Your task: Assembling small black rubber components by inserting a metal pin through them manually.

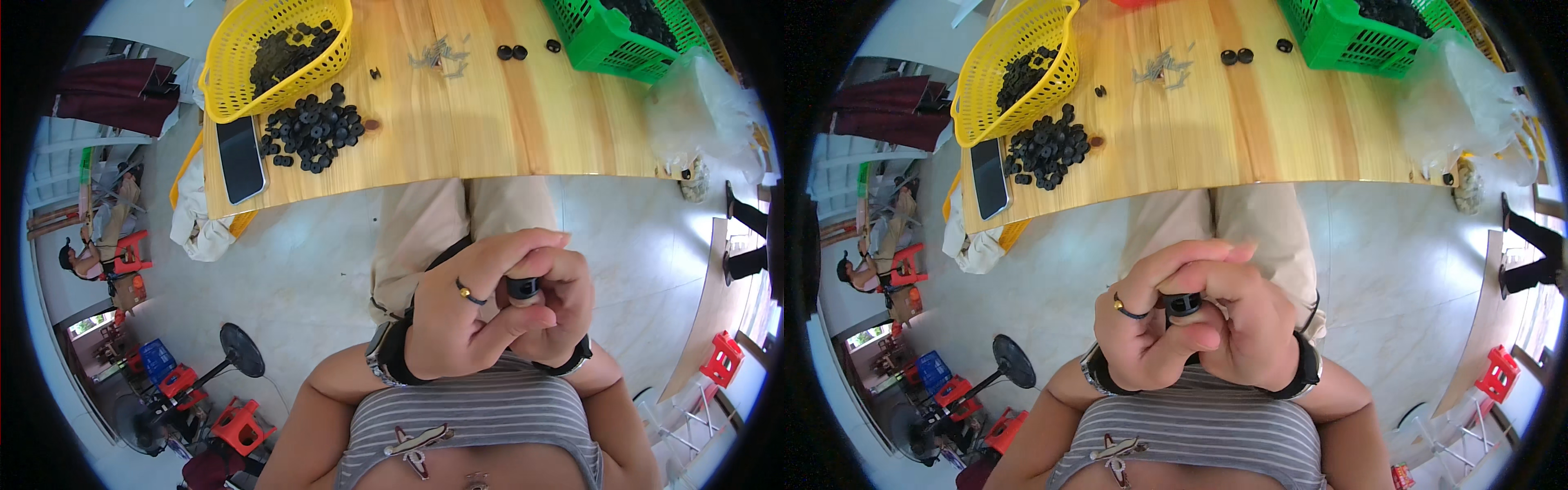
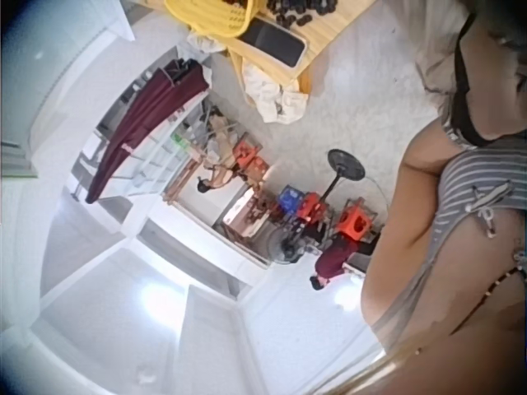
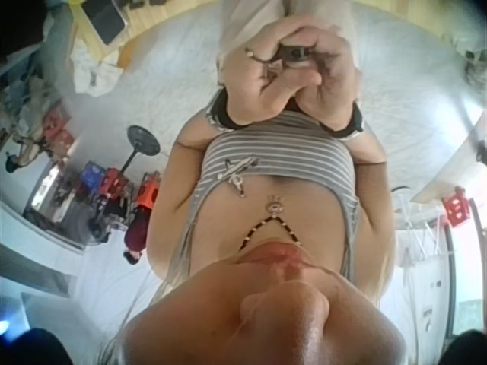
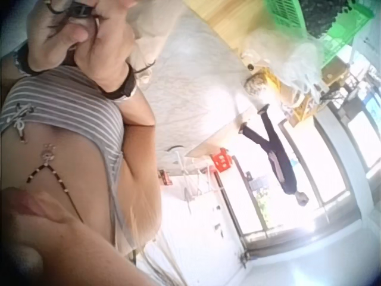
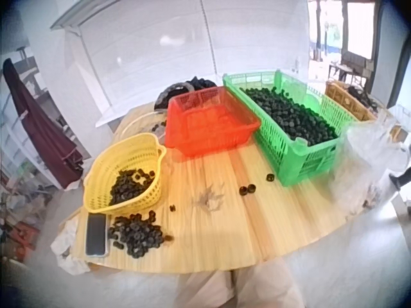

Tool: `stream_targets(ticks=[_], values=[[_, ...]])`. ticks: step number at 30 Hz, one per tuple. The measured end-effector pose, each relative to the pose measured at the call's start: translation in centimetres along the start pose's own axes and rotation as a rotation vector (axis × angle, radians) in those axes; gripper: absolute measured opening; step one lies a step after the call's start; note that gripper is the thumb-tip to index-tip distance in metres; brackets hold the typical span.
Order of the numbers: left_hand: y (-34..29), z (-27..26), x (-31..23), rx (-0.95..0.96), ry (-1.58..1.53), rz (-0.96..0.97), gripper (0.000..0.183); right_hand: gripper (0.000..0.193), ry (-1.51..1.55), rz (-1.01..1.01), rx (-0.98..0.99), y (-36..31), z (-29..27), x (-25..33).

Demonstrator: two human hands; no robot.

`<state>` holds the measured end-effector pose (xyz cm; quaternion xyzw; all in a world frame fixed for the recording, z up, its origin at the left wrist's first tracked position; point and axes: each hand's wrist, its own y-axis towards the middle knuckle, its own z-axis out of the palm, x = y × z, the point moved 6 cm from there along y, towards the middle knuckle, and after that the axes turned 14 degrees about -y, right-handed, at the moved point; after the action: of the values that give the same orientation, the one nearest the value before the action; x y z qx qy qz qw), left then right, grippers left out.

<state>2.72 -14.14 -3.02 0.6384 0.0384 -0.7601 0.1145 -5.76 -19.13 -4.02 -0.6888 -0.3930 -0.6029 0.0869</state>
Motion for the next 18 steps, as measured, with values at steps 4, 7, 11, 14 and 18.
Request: stream_targets(ticks=[4,7,11,14,18], values=[[0.2,-0.2,0.9,-0.015,-0.169,-0.114,0.058,0.024,-0.009,0.109,0.078,0.6,0.1,-0.8],[-0.3,-1.7,2.5,-0.204,-0.416,0.056,0.058,0.025,-0.208,-0.027,-0.015,2.9,-2.1,-1.5],[-0.8,-3.6,3.0,-0.203,-0.141,0.014,0.041,0.02,-0.381,-0.057,-0.424,10.8,-9.8,-1.6],[-0.6,-3.7,2.7,-0.214,0.074,-0.005,0.023,0.026,-0.654,-0.121,-0.523,15.8,-14.6,-2.2],[-1.0,-5.2,2.4,-0.328,0.314,0.116,0.012,0.031,-1.008,0.046,-0.487,17.9,-14.6,-3.9]])
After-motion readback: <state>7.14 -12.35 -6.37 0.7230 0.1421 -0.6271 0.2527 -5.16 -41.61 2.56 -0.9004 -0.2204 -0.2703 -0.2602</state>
